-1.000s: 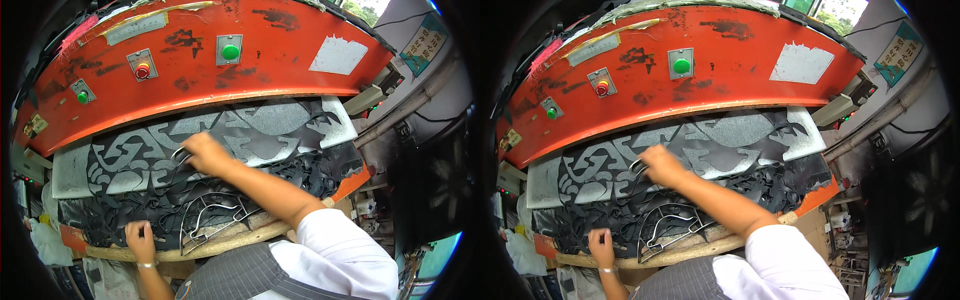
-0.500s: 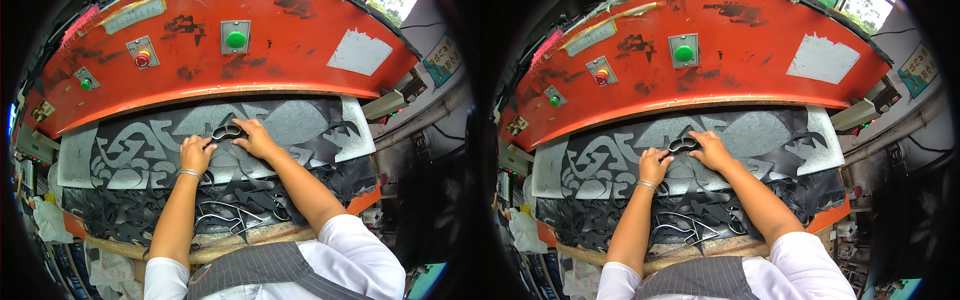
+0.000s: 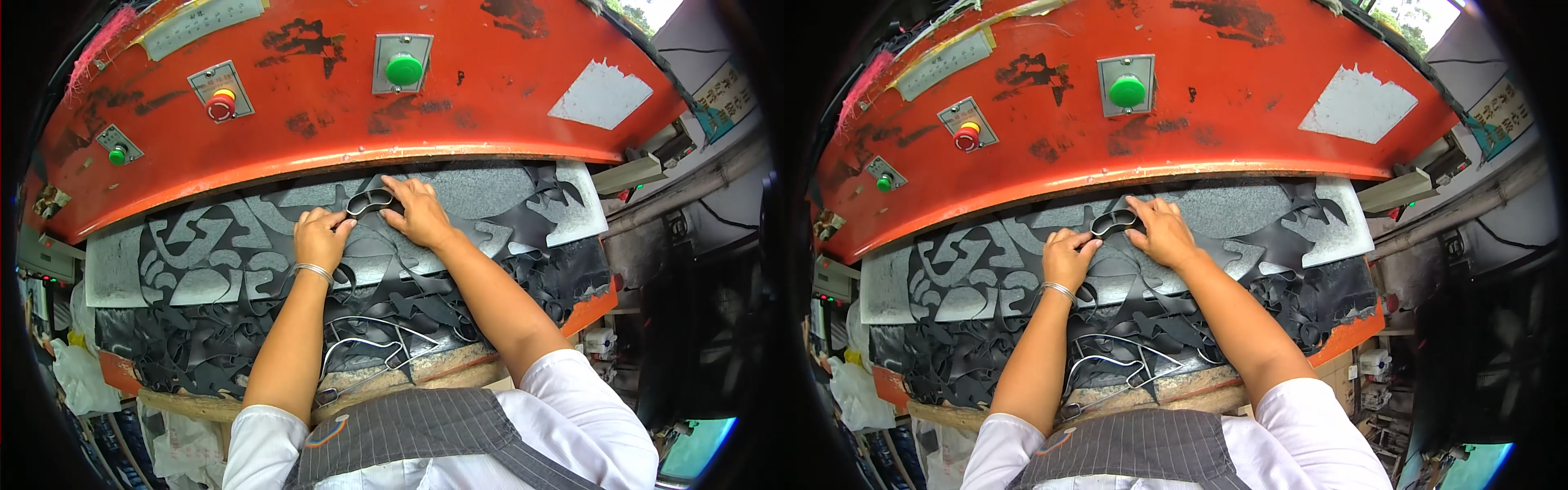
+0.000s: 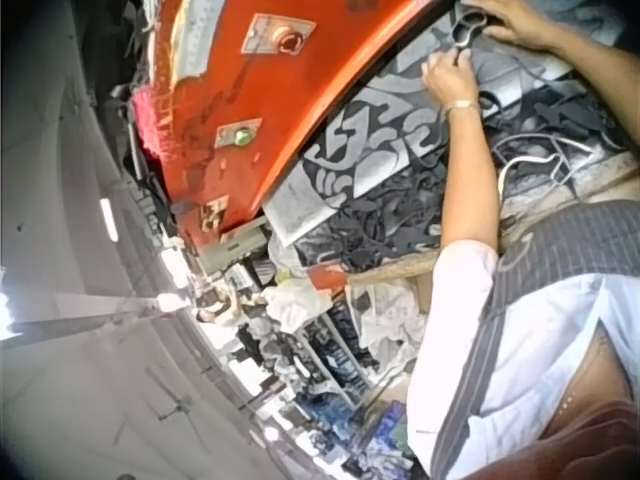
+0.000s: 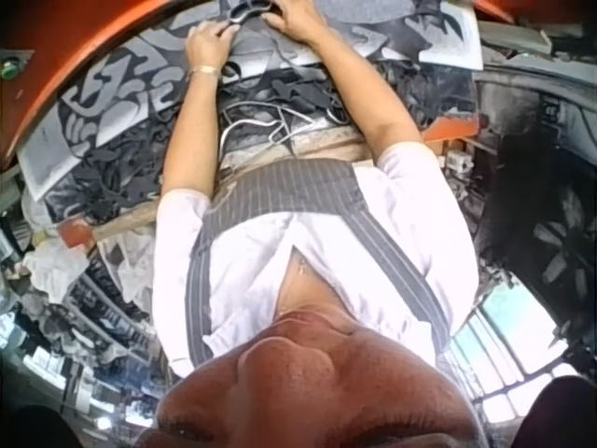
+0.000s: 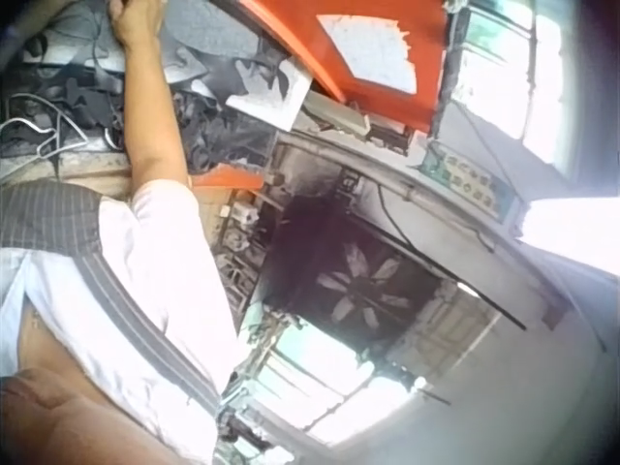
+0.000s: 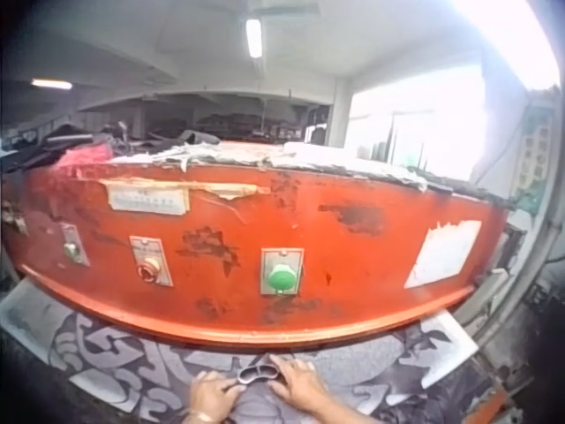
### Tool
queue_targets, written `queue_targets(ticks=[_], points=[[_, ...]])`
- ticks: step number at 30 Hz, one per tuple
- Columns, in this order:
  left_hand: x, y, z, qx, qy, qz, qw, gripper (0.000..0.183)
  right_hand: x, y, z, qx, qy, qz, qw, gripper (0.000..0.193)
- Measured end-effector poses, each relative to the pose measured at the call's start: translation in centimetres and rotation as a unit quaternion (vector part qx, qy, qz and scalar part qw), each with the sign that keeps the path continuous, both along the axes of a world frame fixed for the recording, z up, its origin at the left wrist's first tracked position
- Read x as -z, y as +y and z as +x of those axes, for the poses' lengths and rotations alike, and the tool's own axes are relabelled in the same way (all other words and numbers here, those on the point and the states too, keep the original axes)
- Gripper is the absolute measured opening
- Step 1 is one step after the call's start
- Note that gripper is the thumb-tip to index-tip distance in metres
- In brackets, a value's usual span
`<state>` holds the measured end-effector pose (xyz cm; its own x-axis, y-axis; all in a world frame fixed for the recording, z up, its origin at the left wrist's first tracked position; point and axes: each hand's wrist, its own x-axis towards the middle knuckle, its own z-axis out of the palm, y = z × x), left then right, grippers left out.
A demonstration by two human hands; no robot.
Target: Cutting out shoe components from a leather sheet using a hydraulic clicking press and metal dies.
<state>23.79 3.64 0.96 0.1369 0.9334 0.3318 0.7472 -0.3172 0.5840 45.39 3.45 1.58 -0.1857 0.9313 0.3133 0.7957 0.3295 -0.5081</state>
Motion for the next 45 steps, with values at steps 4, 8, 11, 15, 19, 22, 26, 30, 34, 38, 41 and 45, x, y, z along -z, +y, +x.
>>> queue_targets(ticks=[4, 8, 11, 15, 19, 22, 26, 30, 34, 38, 41, 45], points=[[-1.6, -0.4, -3.0, -0.027, -0.185, -0.085, 0.979, 0.029, -1.8, -2.5, -0.5, 0.070, -0.051, -0.055, 0.995, 0.079], [-6.5, 1.6, -13.1, -0.118, -0.185, 0.180, 0.959, 0.021, -8.1, -5.5, 0.8, 0.126, 0.113, -0.038, 0.985, 0.066], [-12.8, 2.2, -20.9, -0.297, -0.081, 0.414, 0.856, 0.030, -14.3, -4.6, -1.5, 0.065, 0.243, 0.160, 0.954, 0.046], [-15.9, 0.8, -27.2, -0.187, -0.039, 0.235, 0.953, 0.039, -17.0, -4.5, -3.2, 0.097, 0.224, 0.160, 0.957, 0.034], [-12.7, -6.2, -22.8, -0.077, -0.070, 0.172, 0.980, 0.035, -13.5, -9.8, -2.1, 0.067, 0.252, 0.102, 0.960, 0.033], [-10.4, -16.6, -13.3, 0.034, -0.041, 0.005, 0.999, 0.026, -10.3, -17.8, -1.6, -0.035, 0.056, -0.102, 0.993, 0.030], [-6.7, -27.5, -6.1, 0.331, -0.072, -0.094, 0.936, 0.016, -6.6, -27.2, -2.1, -0.219, -0.055, -0.234, 0.946, 0.045], [-3.0, -29.6, -3.3, 0.290, -0.023, -0.085, 0.953, 0.027, -2.6, -32.3, -2.8, -0.148, -0.081, -0.133, 0.977, 0.050], [-4.1, -29.4, -2.5, 0.252, -0.001, -0.071, 0.965, 0.030, -2.4, -32.0, -4.0, -0.050, -0.094, -0.062, 0.992, 0.033], [-5.0, -28.5, -2.5, 0.271, 0.027, -0.099, 0.957, 0.029, -2.6, -30.9, -3.3, -0.078, -0.111, -0.091, 0.986, 0.029], [-6.3, -27.1, -3.1, 0.328, 0.046, -0.177, 0.927, 0.029, -4.1, -28.8, -1.5, -0.208, -0.123, -0.185, 0.953, 0.039], [-9.5, -19.8, -3.4, 0.279, -0.047, -0.205, 0.937, 0.026, -8.3, -19.4, -1.0, -0.163, -0.044, -0.156, 0.973, 0.036]])
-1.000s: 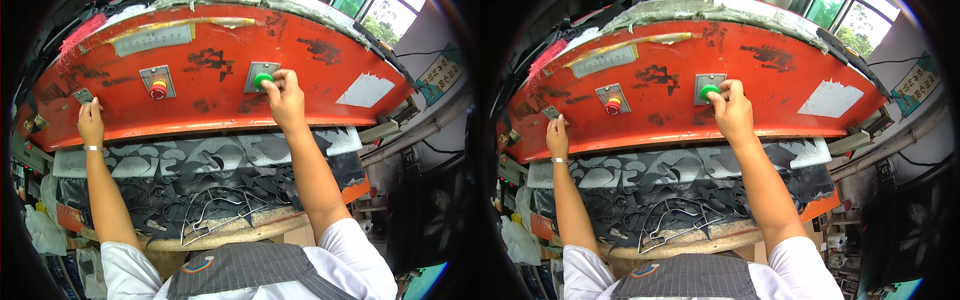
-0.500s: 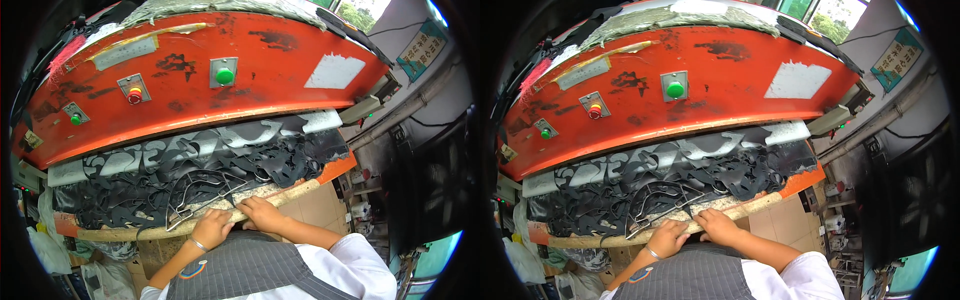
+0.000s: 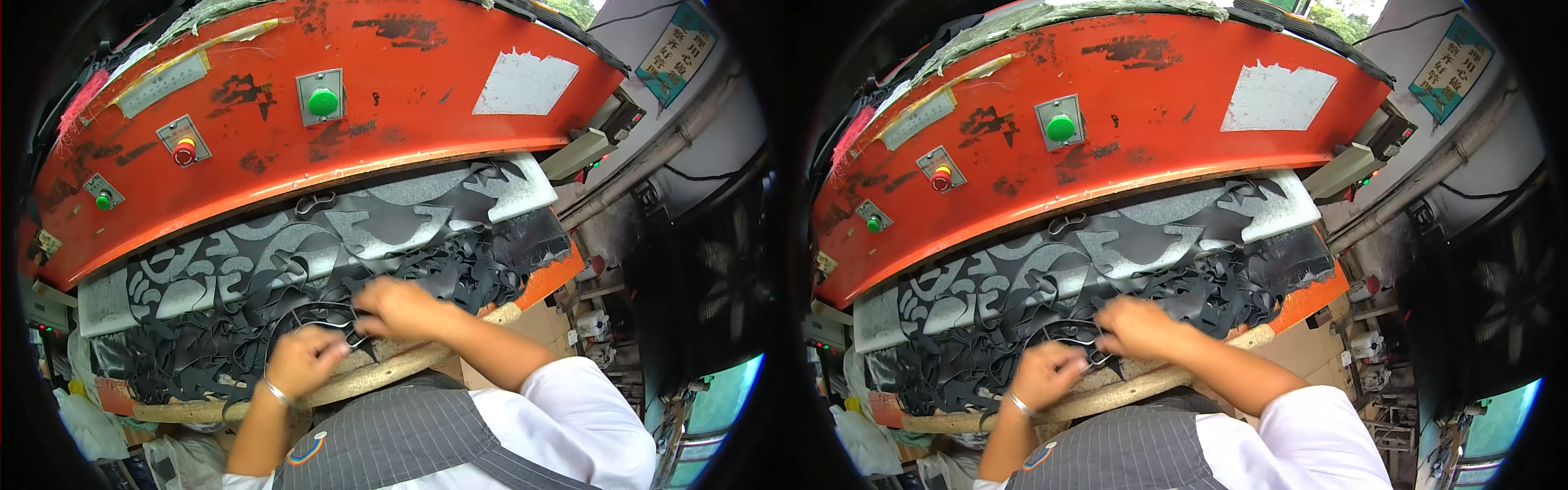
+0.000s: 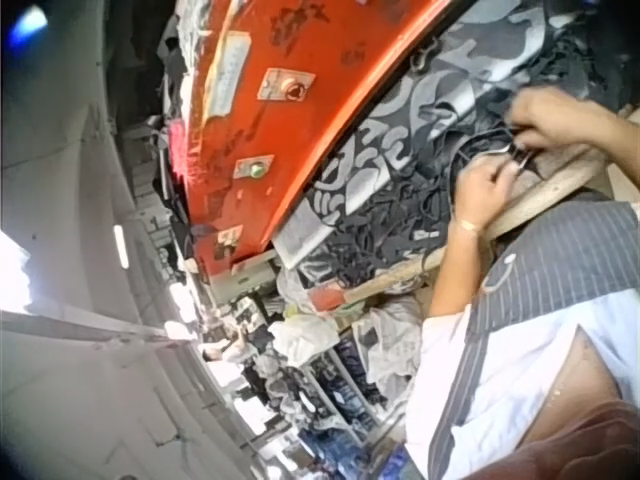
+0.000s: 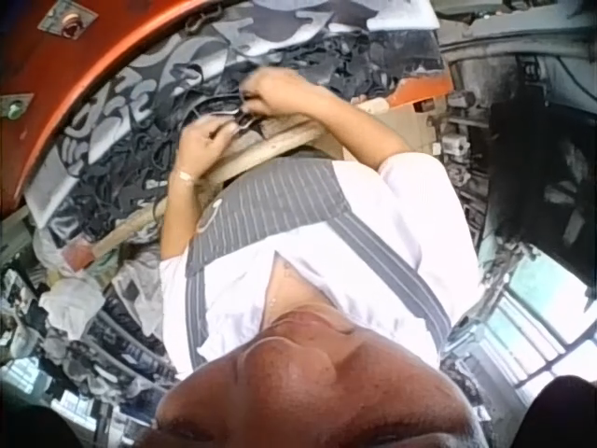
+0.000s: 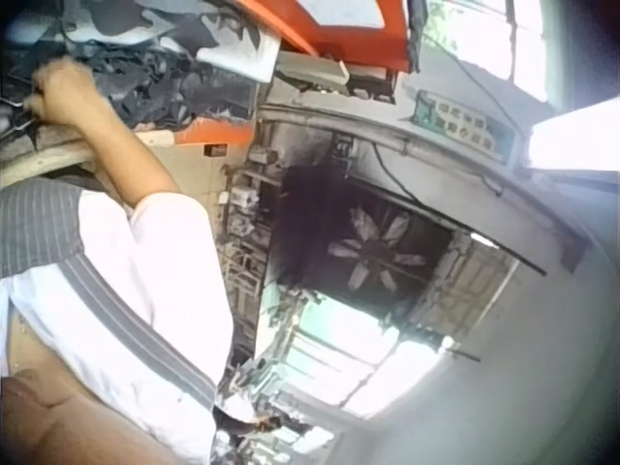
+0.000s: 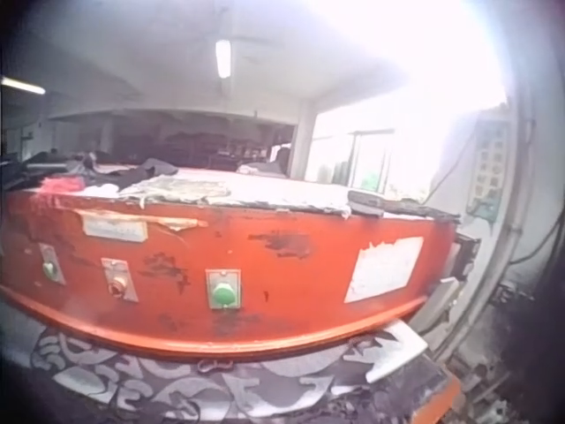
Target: Cutting out shoe components from a leather sheet using a hydraulic clicking press and metal dies.
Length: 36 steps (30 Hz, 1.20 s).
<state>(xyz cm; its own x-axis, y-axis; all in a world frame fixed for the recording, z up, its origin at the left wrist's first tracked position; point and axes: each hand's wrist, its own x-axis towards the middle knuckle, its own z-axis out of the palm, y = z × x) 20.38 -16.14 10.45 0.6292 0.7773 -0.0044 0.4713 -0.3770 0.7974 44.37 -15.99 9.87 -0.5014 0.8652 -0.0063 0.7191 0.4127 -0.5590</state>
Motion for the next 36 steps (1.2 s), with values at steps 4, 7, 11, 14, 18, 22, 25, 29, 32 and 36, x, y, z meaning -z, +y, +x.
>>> queue_targets(ticks=[4, 7, 11, 14, 18, 22, 25, 29, 32, 36], points=[[2.0, 10.5, 1.9, -0.158, 0.015, 0.148, 0.976, 0.033, 3.6, 12.3, -1.3, 0.146, 0.029, 0.219, 0.964, 0.064], [6.8, 15.6, 2.4, -0.208, 0.047, 0.155, 0.965, 0.045, 5.8, 17.5, -3.8, 0.169, 0.011, 0.228, 0.959, 0.066], [8.9, 18.0, 4.5, -0.169, 0.200, 0.182, 0.948, 0.052, 7.6, 19.8, -1.0, 0.115, 0.071, 0.200, 0.970, 0.049], [9.6, 17.6, 4.0, -0.181, 0.212, 0.211, 0.937, 0.053, 6.8, 18.8, 2.1, 0.202, 0.203, 0.273, 0.918, 0.041], [9.7, 17.6, 3.8, -0.189, 0.210, 0.248, 0.927, 0.052, 4.8, 15.3, 7.5, 0.335, 0.158, 0.135, 0.919, 0.043], [10.0, 17.2, 4.3, -0.200, 0.195, 0.245, 0.929, 0.051, 6.0, 12.7, 6.8, 0.336, 0.080, 0.086, 0.935, 0.046], [9.7, 17.0, 4.3, -0.197, 0.194, 0.235, 0.932, 0.051, 5.9, 12.0, 5.3, 0.352, 0.040, 0.074, 0.932, 0.047], [9.4, 16.8, 4.7, -0.207, 0.184, 0.225, 0.934, 0.052, 6.3, 12.0, 4.9, 0.374, 0.008, 0.074, 0.925, 0.049], [9.5, 16.7, 4.2, -0.203, 0.185, 0.225, 0.935, 0.052, 6.9, 11.6, 4.3, 0.391, 0.001, 0.069, 0.918, 0.048], [9.8, 16.7, 3.2, -0.208, 0.166, 0.215, 0.940, 0.053, 6.9, 11.7, 3.5, 0.413, -0.006, 0.029, 0.910, 0.053]])
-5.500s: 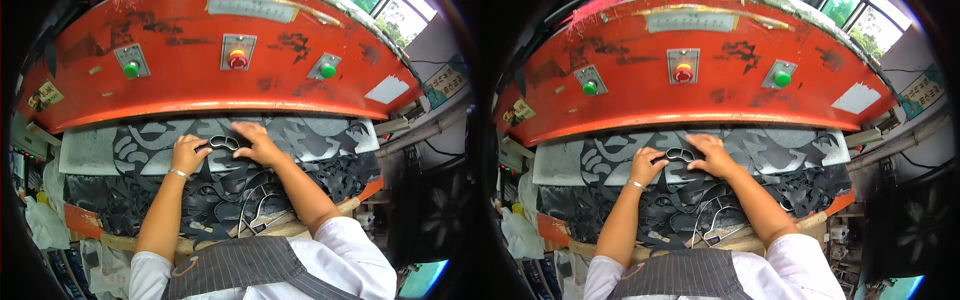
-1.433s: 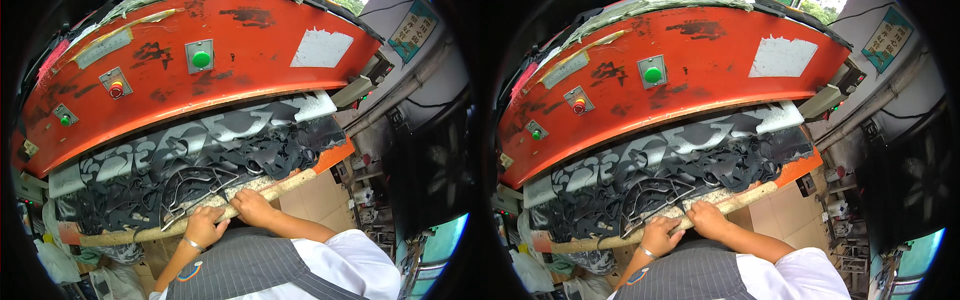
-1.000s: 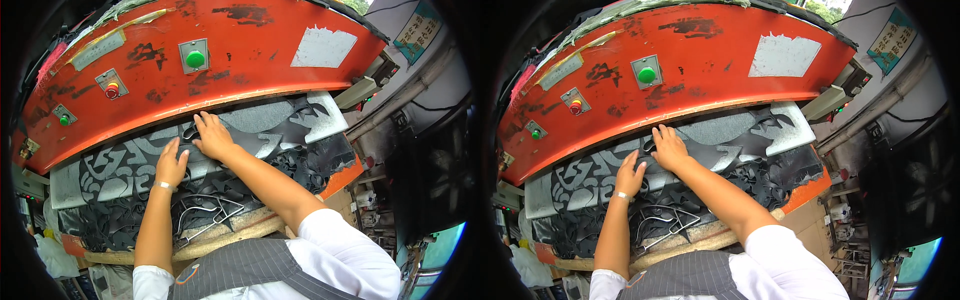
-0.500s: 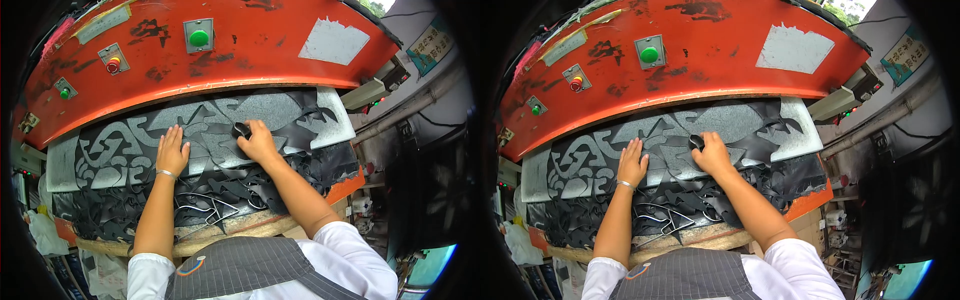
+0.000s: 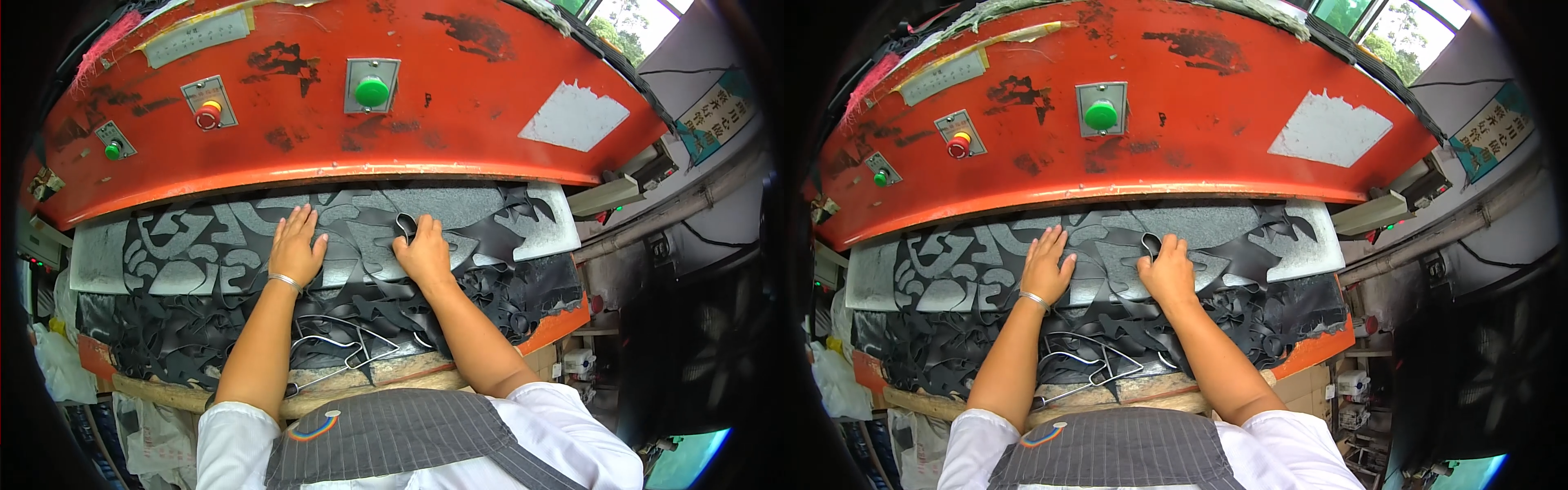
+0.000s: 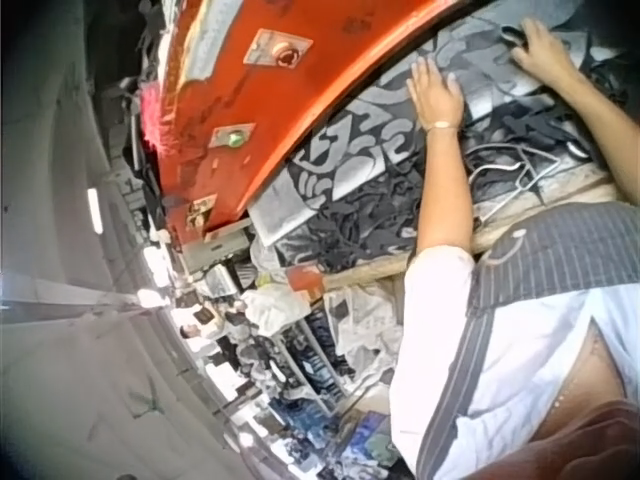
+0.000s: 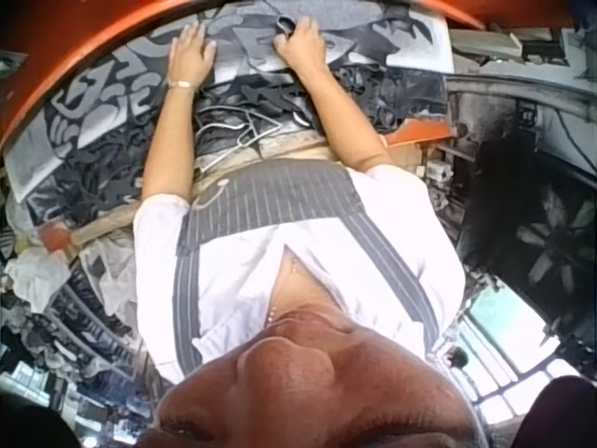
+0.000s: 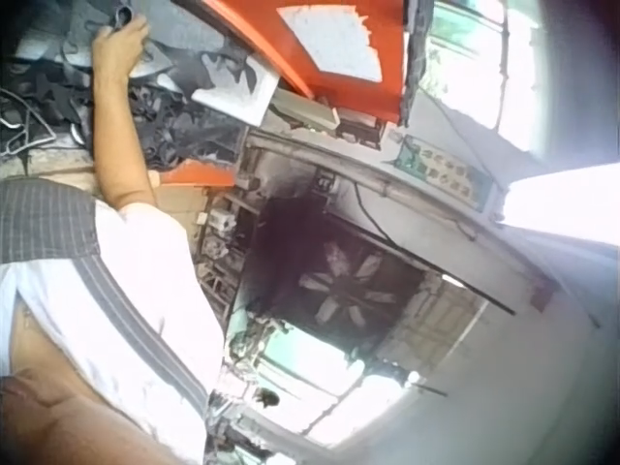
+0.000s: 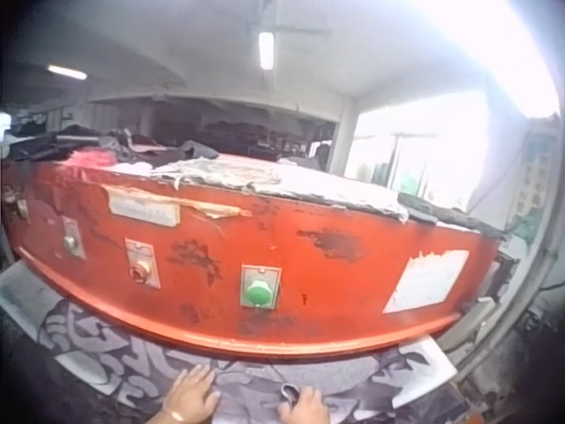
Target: Cutting out shoe components from a leather sheet using a hydraulic clicking press and metal dies.
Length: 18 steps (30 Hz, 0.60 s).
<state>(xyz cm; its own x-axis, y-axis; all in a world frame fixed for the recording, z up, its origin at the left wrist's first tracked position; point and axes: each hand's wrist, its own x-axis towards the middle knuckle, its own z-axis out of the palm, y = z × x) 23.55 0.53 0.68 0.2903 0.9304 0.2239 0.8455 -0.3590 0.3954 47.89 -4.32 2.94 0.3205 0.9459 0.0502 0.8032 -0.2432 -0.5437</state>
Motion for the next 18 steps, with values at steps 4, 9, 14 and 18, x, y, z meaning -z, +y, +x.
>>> queue_targets(ticks=[4, 9, 14, 18], points=[[-3.1, 1.1, -3.8, -0.056, -0.316, -0.093, 0.942, 0.033, -2.2, -0.4, 1.1, -0.014, 0.013, -0.020, 1.000, 0.066], [-9.9, 3.1, -17.6, -0.235, -0.360, 0.230, 0.873, 0.035, -9.8, -1.4, 1.8, -0.088, 0.139, 0.109, 0.980, 0.071], [-13.8, 2.8, -28.0, -0.266, -0.275, 0.429, 0.819, 0.040, -16.6, 0.1, -4.1, -0.165, 0.186, 0.253, 0.935, 0.046], [-14.6, -1.0, -28.6, -0.268, -0.281, 0.220, 0.895, 0.041, -15.3, -1.6, -3.8, -0.146, 0.165, 0.263, 0.939, 0.036]])
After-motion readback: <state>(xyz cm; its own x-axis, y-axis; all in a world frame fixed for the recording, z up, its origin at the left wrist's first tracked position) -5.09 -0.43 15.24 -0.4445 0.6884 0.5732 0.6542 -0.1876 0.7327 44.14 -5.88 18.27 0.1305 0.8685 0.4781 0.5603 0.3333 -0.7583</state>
